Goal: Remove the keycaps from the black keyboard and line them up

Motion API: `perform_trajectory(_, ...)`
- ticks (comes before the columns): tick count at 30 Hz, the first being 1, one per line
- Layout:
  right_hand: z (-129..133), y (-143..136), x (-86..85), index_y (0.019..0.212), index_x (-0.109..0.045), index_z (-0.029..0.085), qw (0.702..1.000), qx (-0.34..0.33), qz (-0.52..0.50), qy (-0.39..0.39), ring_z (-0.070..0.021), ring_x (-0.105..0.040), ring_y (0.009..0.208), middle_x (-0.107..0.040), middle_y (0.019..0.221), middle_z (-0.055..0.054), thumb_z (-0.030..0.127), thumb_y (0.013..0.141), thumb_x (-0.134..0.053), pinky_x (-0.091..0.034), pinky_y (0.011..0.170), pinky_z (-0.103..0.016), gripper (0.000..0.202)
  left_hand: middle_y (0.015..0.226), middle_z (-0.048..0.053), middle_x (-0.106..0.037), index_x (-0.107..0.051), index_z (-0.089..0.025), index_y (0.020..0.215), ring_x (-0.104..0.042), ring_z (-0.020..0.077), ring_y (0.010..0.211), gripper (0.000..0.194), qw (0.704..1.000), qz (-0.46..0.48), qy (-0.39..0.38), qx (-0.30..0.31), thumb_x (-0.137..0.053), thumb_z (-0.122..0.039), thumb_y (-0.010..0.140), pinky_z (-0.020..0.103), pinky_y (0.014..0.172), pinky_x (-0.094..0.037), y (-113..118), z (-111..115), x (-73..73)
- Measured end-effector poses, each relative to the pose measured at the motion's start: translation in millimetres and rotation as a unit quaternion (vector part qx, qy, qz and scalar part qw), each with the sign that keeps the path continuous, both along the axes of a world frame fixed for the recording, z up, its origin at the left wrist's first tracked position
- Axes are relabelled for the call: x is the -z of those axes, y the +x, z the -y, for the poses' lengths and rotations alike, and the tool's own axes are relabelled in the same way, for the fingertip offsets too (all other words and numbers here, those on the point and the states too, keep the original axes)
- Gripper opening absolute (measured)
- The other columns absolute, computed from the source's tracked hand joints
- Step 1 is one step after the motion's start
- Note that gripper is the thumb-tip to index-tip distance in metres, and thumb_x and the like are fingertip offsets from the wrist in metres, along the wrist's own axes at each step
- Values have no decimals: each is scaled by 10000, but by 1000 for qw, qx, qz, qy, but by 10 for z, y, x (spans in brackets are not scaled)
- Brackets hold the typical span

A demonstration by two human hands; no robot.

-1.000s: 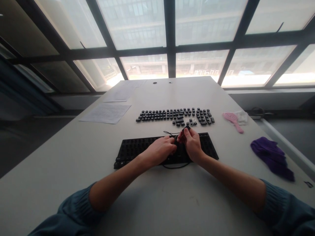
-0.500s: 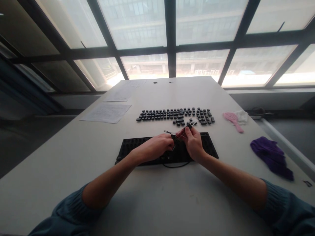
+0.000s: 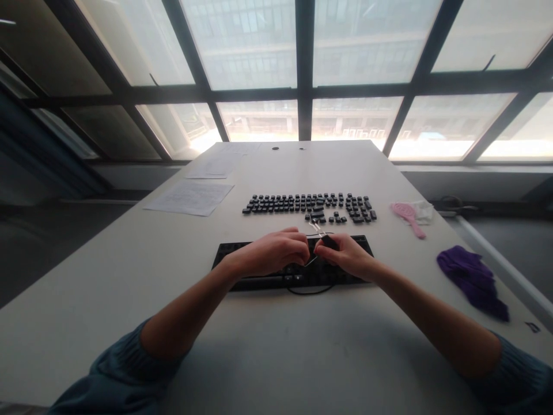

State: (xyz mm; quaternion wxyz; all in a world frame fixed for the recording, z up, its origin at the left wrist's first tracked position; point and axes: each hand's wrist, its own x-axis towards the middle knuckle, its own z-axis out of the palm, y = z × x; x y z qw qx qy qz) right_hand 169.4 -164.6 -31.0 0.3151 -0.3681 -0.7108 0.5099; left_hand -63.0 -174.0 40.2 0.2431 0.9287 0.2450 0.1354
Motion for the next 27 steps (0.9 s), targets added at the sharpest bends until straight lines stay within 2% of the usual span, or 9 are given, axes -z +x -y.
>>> perform_trajectory(5,4,38,-24,782,-692,128,999,-27,12,28,-133,-542,653,-633,690,-9,313,828,-679,-415,625,-236,191,932,38,-644,-673,-176,870,-510,167,954,148,1000,-18,-6,4,-542,-136,927,259,814,-414,-29,-38,41)
perform_trajectory(10,18,8,-15,783,-695,128,999,-32,34,28,-121,-513,607,-606,651,6,298,825,-673,-382,565,-223,176,956,54,-647,-681,-168,849,-512,176,970,160,1000,-16,-20,14,-543,-154,928,266,811,-418,-25,-55,81)
perform_trajectory(14,17,-19,7,808,-713,121,998,-9,46,43,-127,-533,635,-642,689,-9,288,825,-671,-401,595,-228,174,914,52,-635,-678,-167,831,-510,175,947,174,999,-27,-23,27,-537,-172,932,267,799,-417,-15,-57,69)
perform_trajectory(20,18,-8,50,781,-698,125,996,-40,68,33,-133,-541,623,-654,679,-15,313,846,-649,-404,572,-228,204,920,34,-640,-665,-182,843,-518,172,959,172,998,-53,-28,17,-522,-165,937,257,826,-411,-6,-53,55)
perform_trajectory(23,30,4,83,801,-685,138,993,-28,98,65,-126,-517,605,-631,670,-2,300,857,-634,-390,559,-227,180,925,32,-638,-668,-187,861,-520,178,974,134,998,-63,-15,-18,-552,-149,916,256,839,-412,6,-81,142)
perform_trajectory(27,43,20,140,767,-668,151,967,-3,185,174,-120,-486,599,-608,663,4,234,854,-637,-360,580,-234,124,899,39,-624,-676,-175,811,-536,191,969,121,993,-107,-7,-49,-586,-137,883,276,874,-412,58,-119,339)
